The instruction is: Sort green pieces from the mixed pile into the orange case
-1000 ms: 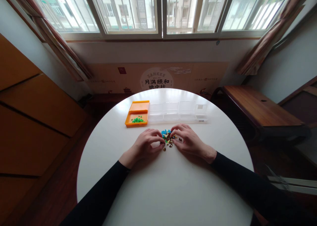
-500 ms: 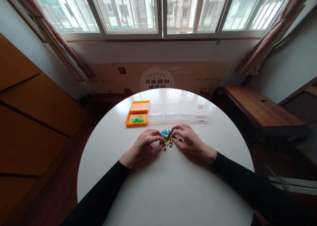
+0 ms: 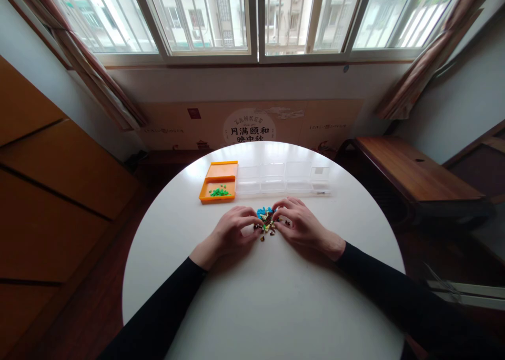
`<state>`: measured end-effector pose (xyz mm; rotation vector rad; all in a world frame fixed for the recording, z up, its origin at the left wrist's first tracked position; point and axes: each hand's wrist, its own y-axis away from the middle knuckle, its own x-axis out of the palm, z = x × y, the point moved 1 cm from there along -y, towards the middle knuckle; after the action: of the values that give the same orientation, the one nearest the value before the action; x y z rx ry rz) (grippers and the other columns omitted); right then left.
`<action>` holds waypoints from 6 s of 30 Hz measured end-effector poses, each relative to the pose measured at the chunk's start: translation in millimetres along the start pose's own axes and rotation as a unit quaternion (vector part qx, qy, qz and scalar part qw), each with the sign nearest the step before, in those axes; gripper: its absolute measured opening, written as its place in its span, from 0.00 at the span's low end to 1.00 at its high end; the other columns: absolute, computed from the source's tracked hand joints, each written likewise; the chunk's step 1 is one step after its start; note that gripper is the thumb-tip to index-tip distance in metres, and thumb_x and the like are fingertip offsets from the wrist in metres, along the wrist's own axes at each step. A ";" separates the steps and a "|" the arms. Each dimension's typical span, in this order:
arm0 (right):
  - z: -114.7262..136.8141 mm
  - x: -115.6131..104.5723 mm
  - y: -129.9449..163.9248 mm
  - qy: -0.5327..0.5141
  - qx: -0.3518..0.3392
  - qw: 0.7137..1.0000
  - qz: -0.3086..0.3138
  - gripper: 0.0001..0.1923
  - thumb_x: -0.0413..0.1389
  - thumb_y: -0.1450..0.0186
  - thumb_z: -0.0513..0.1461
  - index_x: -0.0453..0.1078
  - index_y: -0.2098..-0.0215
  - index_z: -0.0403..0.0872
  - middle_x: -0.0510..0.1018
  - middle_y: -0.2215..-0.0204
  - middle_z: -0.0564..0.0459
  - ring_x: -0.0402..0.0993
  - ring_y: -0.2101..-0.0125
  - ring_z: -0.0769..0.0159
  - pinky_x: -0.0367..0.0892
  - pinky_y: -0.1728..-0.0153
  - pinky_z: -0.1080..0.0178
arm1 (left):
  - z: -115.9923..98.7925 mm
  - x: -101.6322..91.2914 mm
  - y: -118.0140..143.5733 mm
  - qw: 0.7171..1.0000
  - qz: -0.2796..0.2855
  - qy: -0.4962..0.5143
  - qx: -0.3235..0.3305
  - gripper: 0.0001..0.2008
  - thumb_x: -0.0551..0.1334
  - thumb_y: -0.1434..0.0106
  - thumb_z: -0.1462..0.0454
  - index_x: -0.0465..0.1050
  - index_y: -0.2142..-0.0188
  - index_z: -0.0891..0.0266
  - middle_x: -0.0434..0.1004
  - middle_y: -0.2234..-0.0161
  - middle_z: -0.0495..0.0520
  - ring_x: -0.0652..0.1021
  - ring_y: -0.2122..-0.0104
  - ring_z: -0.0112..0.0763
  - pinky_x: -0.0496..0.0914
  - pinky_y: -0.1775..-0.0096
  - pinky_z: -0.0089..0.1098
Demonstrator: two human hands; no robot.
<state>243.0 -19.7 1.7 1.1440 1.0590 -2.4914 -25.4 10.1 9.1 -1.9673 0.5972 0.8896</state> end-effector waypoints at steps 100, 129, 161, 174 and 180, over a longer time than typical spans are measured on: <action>5.1 -1.5 -1.0 -0.050 -0.025 0.998 0.005 0.10 0.67 0.30 0.34 0.79 0.53 0.55 0.82 0.48 0.50 0.79 0.47 0.55 0.72 0.40 0.48 | -7.8 -0.4 -2.0 1.000 0.017 0.004 0.018 0.08 0.72 0.31 0.62 0.86 0.52 0.51 0.85 0.57 0.52 0.83 0.60 0.34 0.74 0.52 0.39; 3.9 -3.4 -0.9 -0.054 -0.001 0.998 0.009 0.08 0.65 0.28 0.33 0.80 0.55 0.54 0.83 0.49 0.50 0.80 0.49 0.56 0.73 0.41 0.48 | -5.3 2.9 -1.3 0.998 0.006 -0.055 -0.003 0.08 0.71 0.32 0.66 0.85 0.56 0.52 0.84 0.59 0.49 0.81 0.64 0.31 0.72 0.54 0.36; 2.3 1.9 -0.4 -0.065 -0.016 0.998 0.000 0.09 0.66 0.29 0.33 0.79 0.55 0.54 0.84 0.49 0.51 0.80 0.49 0.57 0.74 0.41 0.48 | -3.0 5.5 -1.3 0.998 0.021 -0.058 -0.012 0.03 0.69 0.25 0.62 0.82 0.58 0.56 0.82 0.59 0.51 0.82 0.63 0.30 0.71 0.53 0.36; 3.2 2.1 -3.4 -0.040 -0.066 0.997 -0.006 0.05 0.67 0.25 0.41 0.77 0.52 0.56 0.86 0.52 0.52 0.81 0.53 0.56 0.71 0.37 0.45 | -5.0 7.7 -3.5 0.997 -0.009 0.031 -0.077 0.09 0.64 0.21 0.59 0.81 0.57 0.59 0.79 0.59 0.54 0.79 0.63 0.32 0.74 0.55 0.35; 3.4 2.9 -2.5 -0.005 -0.077 0.997 -0.001 0.05 0.66 0.24 0.40 0.78 0.51 0.57 0.87 0.53 0.53 0.82 0.53 0.57 0.70 0.34 0.44 | -8.0 8.7 -5.6 0.998 0.006 0.023 -0.066 0.09 0.65 0.21 0.59 0.82 0.56 0.59 0.80 0.59 0.54 0.79 0.65 0.31 0.75 0.55 0.35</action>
<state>237.9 -19.9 2.3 1.0855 1.2256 -2.3673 -13.2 5.5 8.2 -2.1086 0.5912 0.9135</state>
